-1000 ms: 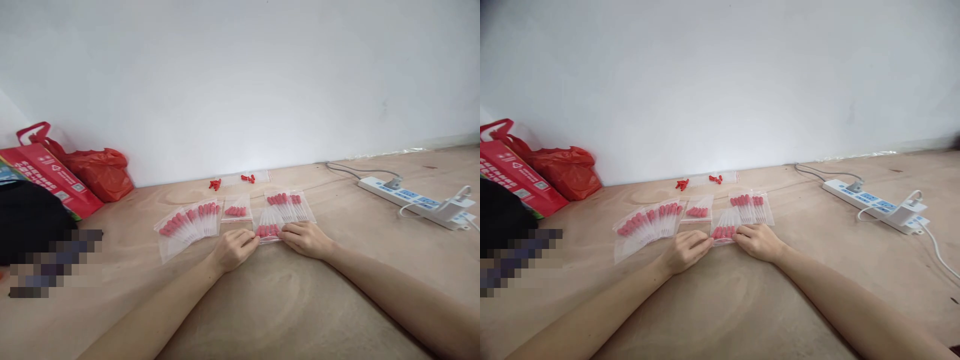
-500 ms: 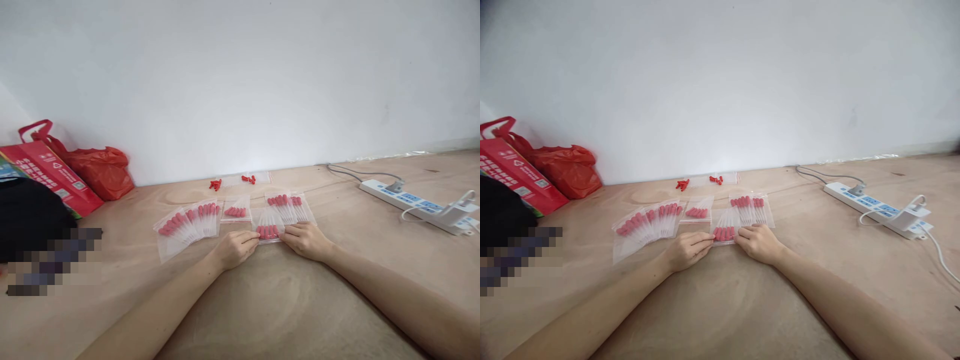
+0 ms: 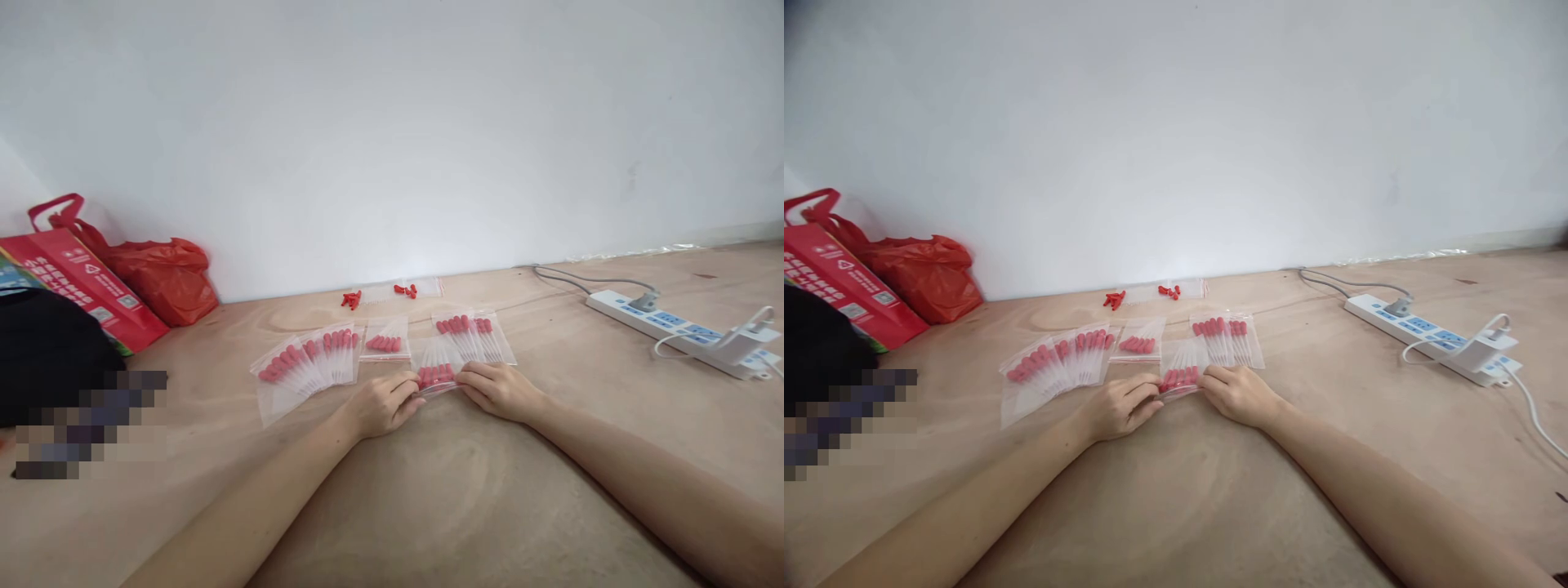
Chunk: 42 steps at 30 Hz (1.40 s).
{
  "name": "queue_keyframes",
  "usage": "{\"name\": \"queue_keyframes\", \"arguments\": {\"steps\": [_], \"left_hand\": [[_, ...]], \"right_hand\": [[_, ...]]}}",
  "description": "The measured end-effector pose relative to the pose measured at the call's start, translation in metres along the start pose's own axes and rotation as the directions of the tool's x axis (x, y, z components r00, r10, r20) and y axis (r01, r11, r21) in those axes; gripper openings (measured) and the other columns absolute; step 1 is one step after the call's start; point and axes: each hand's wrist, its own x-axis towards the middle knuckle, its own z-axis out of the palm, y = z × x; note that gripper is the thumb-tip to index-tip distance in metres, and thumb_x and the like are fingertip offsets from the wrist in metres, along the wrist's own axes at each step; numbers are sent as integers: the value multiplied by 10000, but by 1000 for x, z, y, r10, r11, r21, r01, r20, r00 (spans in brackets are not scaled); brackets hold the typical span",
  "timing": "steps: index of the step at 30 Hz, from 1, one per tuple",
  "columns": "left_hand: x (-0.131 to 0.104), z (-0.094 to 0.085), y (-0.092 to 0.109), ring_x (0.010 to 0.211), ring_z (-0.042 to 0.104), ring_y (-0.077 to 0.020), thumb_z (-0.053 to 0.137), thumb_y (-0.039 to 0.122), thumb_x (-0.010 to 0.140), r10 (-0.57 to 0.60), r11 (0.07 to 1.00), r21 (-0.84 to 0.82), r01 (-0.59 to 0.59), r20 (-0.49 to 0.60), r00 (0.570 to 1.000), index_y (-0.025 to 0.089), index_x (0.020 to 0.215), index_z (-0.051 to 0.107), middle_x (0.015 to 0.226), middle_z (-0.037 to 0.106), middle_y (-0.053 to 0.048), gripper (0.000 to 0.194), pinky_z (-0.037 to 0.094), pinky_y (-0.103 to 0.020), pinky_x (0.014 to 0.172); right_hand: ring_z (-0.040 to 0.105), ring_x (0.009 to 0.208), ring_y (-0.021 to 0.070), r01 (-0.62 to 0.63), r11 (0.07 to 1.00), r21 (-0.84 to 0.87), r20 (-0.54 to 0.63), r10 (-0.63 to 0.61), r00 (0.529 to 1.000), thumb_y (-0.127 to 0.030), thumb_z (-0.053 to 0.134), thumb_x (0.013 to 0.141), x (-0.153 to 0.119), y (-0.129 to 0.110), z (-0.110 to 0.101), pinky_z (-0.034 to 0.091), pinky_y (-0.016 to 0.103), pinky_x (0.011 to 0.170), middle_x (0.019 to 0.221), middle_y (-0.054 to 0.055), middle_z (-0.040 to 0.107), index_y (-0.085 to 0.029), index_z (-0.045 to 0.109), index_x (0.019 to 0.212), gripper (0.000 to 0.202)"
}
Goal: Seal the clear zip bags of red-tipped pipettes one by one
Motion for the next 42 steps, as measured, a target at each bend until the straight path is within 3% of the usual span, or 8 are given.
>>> {"name": "queue_keyframes", "arguments": {"steps": [7, 12, 20, 26, 29, 33, 38, 42], "left_hand": [[3, 5, 9, 682, 577, -127, 433, 188, 807, -192, 981, -25, 191, -4, 981, 151, 738, 535, 761, 595, -42, 128, 484, -234, 631], [3, 6, 13, 580, 549, -115, 431, 152, 786, -399, 916, -51, 399, 0, 917, 151, 692, 535, 691, 573, -28, 139, 458, -223, 536], [7, 3, 21, 774, 627, -170, 418, 18, 664, -498, 854, -146, 500, 47, 866, 167, 881, 626, 871, 670, -33, 336, 520, -300, 707], [6, -1, 27, 850, 622, -168, 381, -13, 596, -563, 786, -226, 575, 119, 818, 170, 1024, 560, 959, 653, -38, 499, 529, -299, 758], [0, -3, 22, 911, 596, -151, 391, 1, 659, -443, 862, -231, 452, 93, 892, 175, 1018, 505, 1028, 607, -58, 415, 522, -272, 770], [-2, -10, 7, 978, 555, -173, 406, 59, 790, -36, 999, 40, 35, 20, 999, 169, 915, 539, 1058, 568, -89, 214, 495, -304, 820], [5, -16, -3, 873, 578, -152, 447, 79, 818, 310, 902, 311, -299, 15, 950, 132, 845, 557, 941, 607, -65, 125, 509, -274, 779], [6, -12, -3, 869, 577, -167, 420, 75, 828, 305, 880, 373, -295, 35, 952, 95, 805, 552, 950, 604, -85, 135, 513, -270, 744]], "right_hand": [[539, 607, 95, 16, 999, 29, -44, -14, 999, -174, 371, 863, 2, -10, 3, 409, 204, 505, 768, 43, 580, -163, 566, 899, 199], [519, 571, 84, 63, 998, -2, -42, -63, 997, -141, 343, 871, 8, -18, 0, 389, 205, 485, 725, 32, 561, -158, 575, 881, 233], [483, 548, 90, 85, 995, -45, -14, -85, 996, -131, 304, 882, 10, -17, 2, 360, 217, 477, 681, 27, 550, -157, 581, 817, 286], [482, 544, 101, 89, 993, -79, -56, -94, 994, -120, 326, 871, 11, -16, 0, 362, 225, 478, 661, 25, 550, -146, 582, 800, 267], [487, 554, 98, 52, 996, -71, -59, -57, 997, -116, 348, 856, 9, -14, 1, 365, 218, 480, 671, 22, 556, -155, 581, 805, 242], [496, 556, 95, 18, 998, -62, -85, -23, 996, -114, 364, 845, 6, -12, 3, 364, 212, 472, 690, 25, 563, -155, 578, 816, 219], [501, 552, 86, 4, 998, -60, -131, -11, 991, -119, 398, 835, 6, -12, 5, 355, 202, 461, 705, 26, 566, -148, 572, 836, 177], [504, 564, 82, -5, 998, -56, -147, -3, 989, -120, 396, 839, 6, -12, 6, 347, 194, 458, 719, 31, 566, -146, 572, 843, 178]]}}
